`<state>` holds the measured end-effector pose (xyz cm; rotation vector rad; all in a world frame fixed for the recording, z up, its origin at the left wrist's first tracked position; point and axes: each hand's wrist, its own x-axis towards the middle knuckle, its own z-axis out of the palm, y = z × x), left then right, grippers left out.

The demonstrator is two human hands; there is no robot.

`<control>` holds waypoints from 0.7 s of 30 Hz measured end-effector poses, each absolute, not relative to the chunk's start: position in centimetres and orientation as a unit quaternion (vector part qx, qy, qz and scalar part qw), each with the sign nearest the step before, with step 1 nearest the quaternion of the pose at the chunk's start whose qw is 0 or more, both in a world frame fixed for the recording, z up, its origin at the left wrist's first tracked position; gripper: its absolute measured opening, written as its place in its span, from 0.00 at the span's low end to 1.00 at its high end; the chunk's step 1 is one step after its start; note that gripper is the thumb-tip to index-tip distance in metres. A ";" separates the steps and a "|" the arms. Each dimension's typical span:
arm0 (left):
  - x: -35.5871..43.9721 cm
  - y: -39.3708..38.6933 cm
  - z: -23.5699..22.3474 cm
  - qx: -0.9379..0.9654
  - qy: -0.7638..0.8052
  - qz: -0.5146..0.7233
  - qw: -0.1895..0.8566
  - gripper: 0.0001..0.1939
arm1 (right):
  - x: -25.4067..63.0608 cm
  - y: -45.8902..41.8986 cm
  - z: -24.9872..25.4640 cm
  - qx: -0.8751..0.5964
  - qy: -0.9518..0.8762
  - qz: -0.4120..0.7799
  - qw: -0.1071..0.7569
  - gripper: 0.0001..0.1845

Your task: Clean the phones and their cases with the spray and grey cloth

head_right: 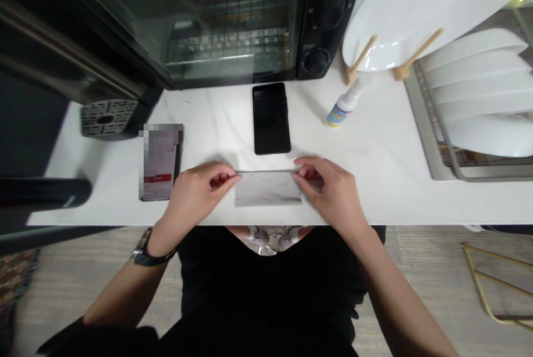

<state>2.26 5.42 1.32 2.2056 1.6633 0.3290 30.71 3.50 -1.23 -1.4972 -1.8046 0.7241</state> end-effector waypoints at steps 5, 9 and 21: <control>2.5 3.9 2.3 0.808 0.565 0.140 0.092 0.12 | 30.5 2.7 -0.5 -0.549 -0.741 0.186 0.340 0.12; 3.3 1.0 2.4 0.910 0.399 0.088 0.075 0.24 | 29.9 -0.2 -0.1 -0.441 -0.849 0.117 0.267 0.25; 3.6 0.7 0.5 0.927 0.371 0.030 0.051 0.42 | 30.4 -0.2 -1.3 -0.422 -0.865 0.149 0.225 0.42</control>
